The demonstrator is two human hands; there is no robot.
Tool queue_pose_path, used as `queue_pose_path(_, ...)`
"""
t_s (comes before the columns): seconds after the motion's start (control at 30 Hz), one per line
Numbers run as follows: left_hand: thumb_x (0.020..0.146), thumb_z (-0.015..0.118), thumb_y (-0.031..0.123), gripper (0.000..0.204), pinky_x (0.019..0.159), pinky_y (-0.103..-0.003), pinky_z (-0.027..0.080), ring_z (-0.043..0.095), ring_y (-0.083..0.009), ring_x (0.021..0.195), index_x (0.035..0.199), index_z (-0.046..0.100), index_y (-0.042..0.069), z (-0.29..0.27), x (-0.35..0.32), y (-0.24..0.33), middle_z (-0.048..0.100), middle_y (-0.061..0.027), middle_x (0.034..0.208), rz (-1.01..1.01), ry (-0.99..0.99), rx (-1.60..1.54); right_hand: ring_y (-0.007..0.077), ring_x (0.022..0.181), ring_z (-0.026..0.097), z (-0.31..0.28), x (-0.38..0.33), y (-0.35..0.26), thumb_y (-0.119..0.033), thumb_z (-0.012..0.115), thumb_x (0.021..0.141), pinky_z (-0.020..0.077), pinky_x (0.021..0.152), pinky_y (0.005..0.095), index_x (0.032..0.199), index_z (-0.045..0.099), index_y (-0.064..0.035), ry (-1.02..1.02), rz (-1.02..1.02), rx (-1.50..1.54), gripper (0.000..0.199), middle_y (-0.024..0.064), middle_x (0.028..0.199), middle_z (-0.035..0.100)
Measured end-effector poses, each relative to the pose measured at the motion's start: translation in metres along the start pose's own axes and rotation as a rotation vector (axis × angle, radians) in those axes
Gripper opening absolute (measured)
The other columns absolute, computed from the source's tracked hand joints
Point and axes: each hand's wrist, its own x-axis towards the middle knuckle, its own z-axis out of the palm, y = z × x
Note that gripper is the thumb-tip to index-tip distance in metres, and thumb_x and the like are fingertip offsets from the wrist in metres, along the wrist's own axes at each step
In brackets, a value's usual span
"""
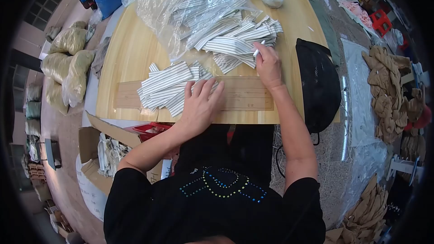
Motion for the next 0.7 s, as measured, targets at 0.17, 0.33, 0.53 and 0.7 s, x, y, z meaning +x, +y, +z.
queue_pose_path(0.17, 0.077, 0.057, 0.011, 0.021, 0.090, -0.043, 0.039, 0.051, -0.0255, 0.091, 0.098, 0.058, 0.006, 0.032, -0.036, -0.031, 0.051, -0.0083, 0.089, -0.008, -0.001, -0.087, 0.0286, 0.080, 0.060, -0.004, 0.020, -0.019, 0.004, 0.058, 0.080, 0.0473, 0.076, 0.0390, 0.115, 0.066, -0.0123, 0.154, -0.245, -0.238, 0.040, 0.0106, 0.086, 0.064)
queue_pose_path(0.33, 0.075, 0.060, 0.012, 0.015, 0.089, -0.041, 0.039, 0.051, -0.0256, 0.089, 0.089, 0.057, 0.007, 0.022, -0.044, -0.039, 0.050, -0.0081, 0.086, 0.036, 0.084, -0.073, 0.0235, 0.074, 0.062, -0.017, 0.032, -0.043, 0.003, 0.058, 0.081, 0.0496, 0.070, 0.0336, 0.118, 0.065, -0.0122, 0.211, -0.139, -0.212, 0.041, 0.0111, 0.084, 0.064)
queue_pose_path(0.53, 0.081, 0.063, 0.017, 0.032, 0.096, -0.046, 0.036, 0.052, -0.0257, 0.095, 0.112, 0.058, 0.007, -0.005, -0.055, -0.044, 0.054, -0.0077, 0.097, -0.010, 0.159, -0.072, 0.0158, 0.076, 0.064, -0.021, 0.026, -0.051, 0.002, 0.058, 0.083, 0.0502, 0.071, 0.0285, 0.121, 0.064, -0.0113, 0.192, -0.072, -0.130, 0.041, 0.0106, 0.088, 0.067)
queue_pose_path(0.7, 0.081, 0.060, 0.016, 0.025, 0.096, -0.046, 0.036, 0.052, -0.0254, 0.095, 0.103, 0.059, 0.006, 0.030, -0.064, -0.047, 0.053, -0.0081, 0.095, -0.010, 0.132, -0.027, 0.0131, 0.085, 0.067, -0.019, 0.016, -0.051, 0.003, 0.058, 0.085, 0.0506, 0.075, 0.0265, 0.122, 0.063, -0.0095, 0.163, -0.031, -0.079, 0.039, 0.0099, 0.091, 0.069)
